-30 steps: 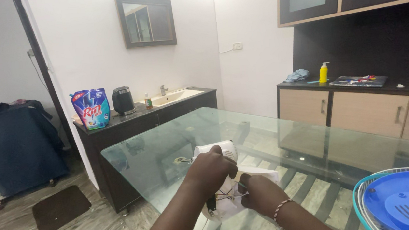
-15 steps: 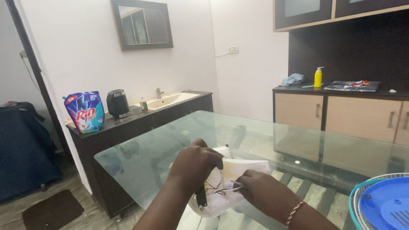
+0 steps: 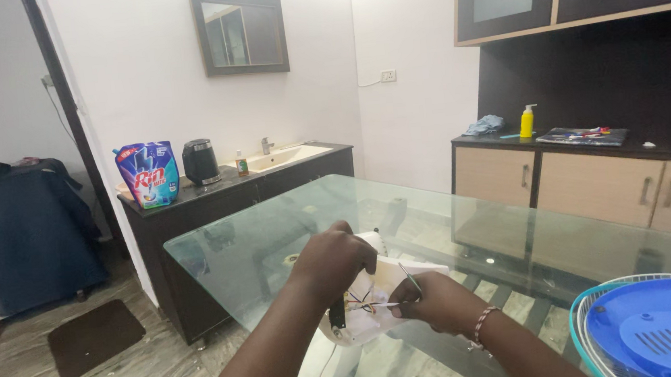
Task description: The person uses a screwdriver to adjust internal wiring and components inside a white plastic fan housing. They then pick up a blue plastic fan cover and align it with the housing, preparing to attach it.
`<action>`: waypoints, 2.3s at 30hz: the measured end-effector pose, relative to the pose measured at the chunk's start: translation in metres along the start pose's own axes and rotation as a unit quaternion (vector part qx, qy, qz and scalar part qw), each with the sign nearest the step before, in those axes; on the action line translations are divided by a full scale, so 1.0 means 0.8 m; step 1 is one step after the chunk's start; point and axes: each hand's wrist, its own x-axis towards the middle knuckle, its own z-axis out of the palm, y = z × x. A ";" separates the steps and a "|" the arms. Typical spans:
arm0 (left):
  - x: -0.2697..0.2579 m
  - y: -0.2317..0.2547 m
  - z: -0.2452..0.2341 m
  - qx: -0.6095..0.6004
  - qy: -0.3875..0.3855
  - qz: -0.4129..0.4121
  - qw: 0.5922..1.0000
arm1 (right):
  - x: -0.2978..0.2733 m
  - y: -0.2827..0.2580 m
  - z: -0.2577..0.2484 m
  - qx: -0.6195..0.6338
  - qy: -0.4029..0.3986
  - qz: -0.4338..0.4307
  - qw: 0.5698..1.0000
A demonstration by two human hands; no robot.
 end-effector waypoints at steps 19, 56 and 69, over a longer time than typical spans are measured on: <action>-0.011 0.002 0.007 0.075 0.077 -0.009 0.994 | 0.035 -0.015 0.043 -0.285 0.181 -0.226 0.914; 0.001 -0.009 -0.011 0.051 -0.013 -0.103 0.993 | 0.069 -0.025 0.018 -0.271 0.081 -0.053 0.958; -0.019 -0.006 0.022 0.059 0.245 -0.146 0.957 | 0.037 -0.044 0.055 -0.113 0.267 -0.098 0.952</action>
